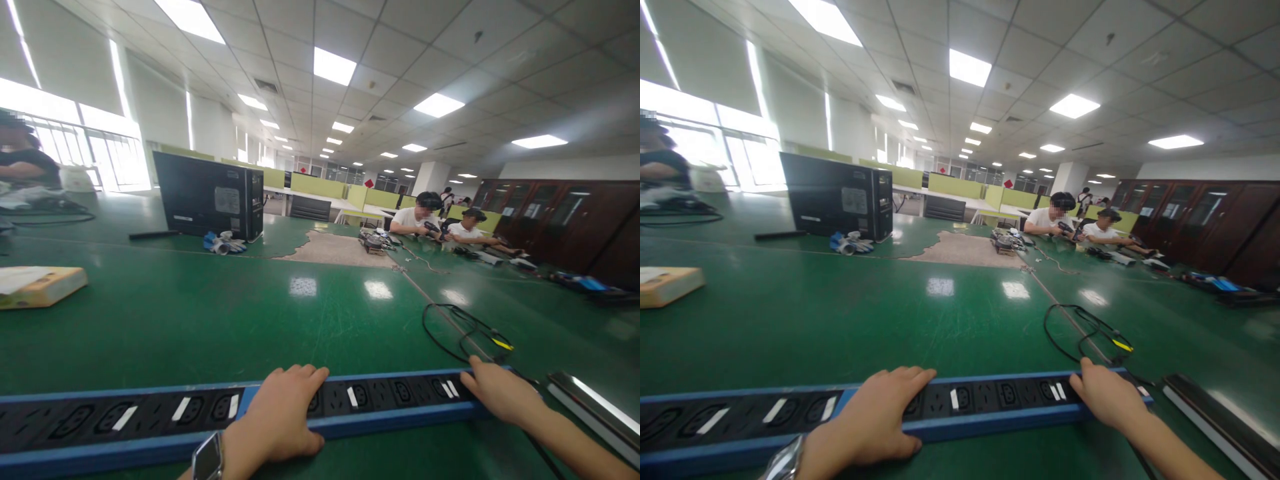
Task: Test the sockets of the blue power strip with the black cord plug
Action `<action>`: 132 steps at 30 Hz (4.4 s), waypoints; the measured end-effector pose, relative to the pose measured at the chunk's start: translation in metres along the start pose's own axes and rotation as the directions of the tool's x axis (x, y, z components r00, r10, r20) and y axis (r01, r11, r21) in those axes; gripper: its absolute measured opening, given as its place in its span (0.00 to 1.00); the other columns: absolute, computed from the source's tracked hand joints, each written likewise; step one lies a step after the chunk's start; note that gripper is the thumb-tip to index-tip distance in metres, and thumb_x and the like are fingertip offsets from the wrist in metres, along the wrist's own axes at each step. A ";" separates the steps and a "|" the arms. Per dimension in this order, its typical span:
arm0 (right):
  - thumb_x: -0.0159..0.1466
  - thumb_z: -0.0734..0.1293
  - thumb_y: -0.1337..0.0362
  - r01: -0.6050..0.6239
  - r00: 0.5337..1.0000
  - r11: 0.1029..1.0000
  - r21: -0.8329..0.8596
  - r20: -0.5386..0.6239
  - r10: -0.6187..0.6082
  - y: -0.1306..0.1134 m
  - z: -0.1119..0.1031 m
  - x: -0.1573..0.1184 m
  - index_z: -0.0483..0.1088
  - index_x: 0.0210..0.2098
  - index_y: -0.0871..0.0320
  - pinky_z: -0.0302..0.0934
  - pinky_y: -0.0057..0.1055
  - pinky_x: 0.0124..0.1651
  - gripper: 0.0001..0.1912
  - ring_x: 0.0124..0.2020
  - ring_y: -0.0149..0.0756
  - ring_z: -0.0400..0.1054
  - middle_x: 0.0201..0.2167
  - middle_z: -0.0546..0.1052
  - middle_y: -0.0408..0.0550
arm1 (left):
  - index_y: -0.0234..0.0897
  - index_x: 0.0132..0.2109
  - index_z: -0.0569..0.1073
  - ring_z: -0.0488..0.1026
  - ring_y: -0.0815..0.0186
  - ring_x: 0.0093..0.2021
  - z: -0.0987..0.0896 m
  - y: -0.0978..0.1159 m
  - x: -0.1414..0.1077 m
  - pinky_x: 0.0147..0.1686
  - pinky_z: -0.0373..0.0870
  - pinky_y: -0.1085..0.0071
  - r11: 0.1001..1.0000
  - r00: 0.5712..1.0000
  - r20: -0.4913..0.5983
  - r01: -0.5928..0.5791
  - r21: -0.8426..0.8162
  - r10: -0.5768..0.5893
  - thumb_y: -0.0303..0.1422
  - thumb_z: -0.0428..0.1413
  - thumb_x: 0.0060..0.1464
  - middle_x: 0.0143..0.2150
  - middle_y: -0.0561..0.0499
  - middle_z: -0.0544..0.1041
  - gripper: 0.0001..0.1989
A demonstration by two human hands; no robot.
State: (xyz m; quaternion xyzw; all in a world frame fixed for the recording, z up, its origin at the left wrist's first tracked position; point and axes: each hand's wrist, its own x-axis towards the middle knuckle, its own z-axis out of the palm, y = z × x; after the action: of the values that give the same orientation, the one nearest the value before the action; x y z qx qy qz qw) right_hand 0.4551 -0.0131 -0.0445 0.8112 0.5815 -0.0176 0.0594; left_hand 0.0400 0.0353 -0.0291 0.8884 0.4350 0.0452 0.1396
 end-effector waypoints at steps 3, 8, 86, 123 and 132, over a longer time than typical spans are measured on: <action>0.66 0.51 0.57 -0.036 0.999 0.999 -0.023 0.003 0.036 0.004 -0.012 0.002 0.64 0.37 0.59 0.59 0.41 0.40 0.16 0.43 0.54 0.73 0.39 0.77 0.62 | 0.44 0.60 0.65 0.71 0.50 0.50 0.003 -0.002 0.001 0.51 0.67 0.54 1.000 1.000 -0.005 -0.014 0.001 0.014 0.43 0.61 0.34 0.53 0.46 0.74 0.41; 0.66 0.50 0.54 -0.021 0.999 1.000 -0.021 -0.040 0.020 -0.005 -0.047 -0.002 0.65 0.36 0.59 0.57 0.37 0.37 0.19 0.38 0.50 0.73 0.35 0.77 0.59 | 0.44 0.60 0.65 0.71 0.50 0.51 0.002 -0.002 0.001 0.52 0.67 0.54 0.999 0.999 -0.009 -0.035 0.014 0.035 0.43 0.60 0.35 0.54 0.46 0.74 0.40; 0.61 0.60 0.46 0.310 0.931 0.850 0.427 0.048 -0.363 -0.191 -0.075 -0.044 0.69 0.30 0.59 0.52 0.26 0.28 0.21 0.29 0.34 0.67 0.28 0.77 0.47 | 0.44 0.57 0.67 0.72 0.49 0.47 0.009 -0.005 0.003 0.46 0.70 0.52 0.996 0.993 -0.076 -0.084 0.009 0.085 0.44 0.62 0.35 0.47 0.45 0.76 0.38; 0.66 0.54 0.56 0.294 0.955 0.954 0.053 0.022 -0.296 -0.268 -0.078 -0.072 0.74 0.43 0.64 0.66 0.42 0.42 0.23 0.42 0.49 0.75 0.40 0.79 0.64 | 0.44 0.47 0.70 0.73 0.52 0.43 0.011 -0.007 0.002 0.43 0.70 0.55 0.997 0.995 -0.070 -0.068 0.024 0.070 0.42 0.60 0.35 0.44 0.48 0.75 0.27; 0.65 0.54 0.57 0.308 0.951 0.950 0.055 0.010 -0.309 -0.269 -0.078 -0.073 0.73 0.43 0.65 0.67 0.42 0.41 0.22 0.42 0.51 0.75 0.40 0.78 0.64 | 0.44 0.47 0.70 0.73 0.51 0.44 0.009 -0.005 0.002 0.43 0.69 0.54 0.998 0.995 -0.073 -0.064 0.021 0.065 0.41 0.61 0.34 0.43 0.48 0.76 0.27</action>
State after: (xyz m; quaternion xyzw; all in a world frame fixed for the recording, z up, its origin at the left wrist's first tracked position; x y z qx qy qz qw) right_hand 0.1740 0.0120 0.0200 0.7114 0.6999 -0.0495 0.0400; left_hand 0.0389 0.0382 -0.0391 0.9010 0.4111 0.0783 0.1139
